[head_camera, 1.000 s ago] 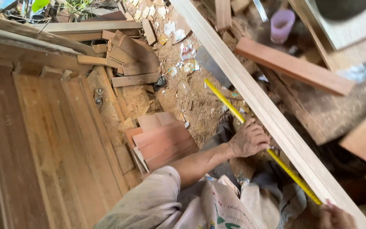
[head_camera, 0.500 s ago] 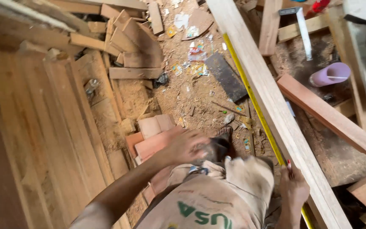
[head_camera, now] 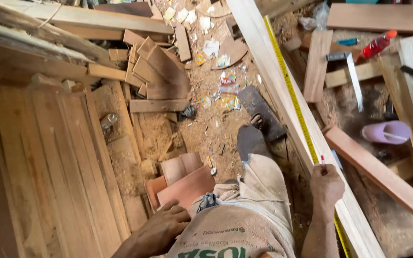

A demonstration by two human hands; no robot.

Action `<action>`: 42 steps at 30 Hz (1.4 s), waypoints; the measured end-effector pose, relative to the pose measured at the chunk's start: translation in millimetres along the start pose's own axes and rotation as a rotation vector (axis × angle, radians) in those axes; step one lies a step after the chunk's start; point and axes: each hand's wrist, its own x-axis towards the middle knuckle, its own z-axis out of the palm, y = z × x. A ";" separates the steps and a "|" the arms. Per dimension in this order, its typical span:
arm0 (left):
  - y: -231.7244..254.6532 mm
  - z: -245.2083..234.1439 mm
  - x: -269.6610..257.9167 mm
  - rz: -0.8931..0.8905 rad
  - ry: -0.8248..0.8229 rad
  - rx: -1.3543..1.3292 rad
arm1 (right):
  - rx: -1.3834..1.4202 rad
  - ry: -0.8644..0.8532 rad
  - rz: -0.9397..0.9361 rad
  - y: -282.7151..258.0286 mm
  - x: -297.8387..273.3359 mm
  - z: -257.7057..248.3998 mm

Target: Measuring a wooden board with a tape measure and marking it with a pencil.

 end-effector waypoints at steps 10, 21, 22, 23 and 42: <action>-117.8 -165.8 172.8 0.143 0.719 0.186 | -0.168 0.304 -0.135 -107.5 80.3 93.6; -296.8 -262.1 258.6 0.101 0.639 0.270 | -0.193 0.262 0.009 -218.4 142.5 144.3; -307.2 -268.2 266.5 0.124 0.664 0.255 | -0.203 0.229 0.037 -221.0 140.3 146.0; -316.5 -278.6 274.2 0.128 0.648 0.248 | -0.208 0.221 0.052 -228.7 139.0 145.4; -575.3 -434.9 612.1 0.510 0.444 0.332 | 0.162 0.525 0.044 -384.4 164.0 174.7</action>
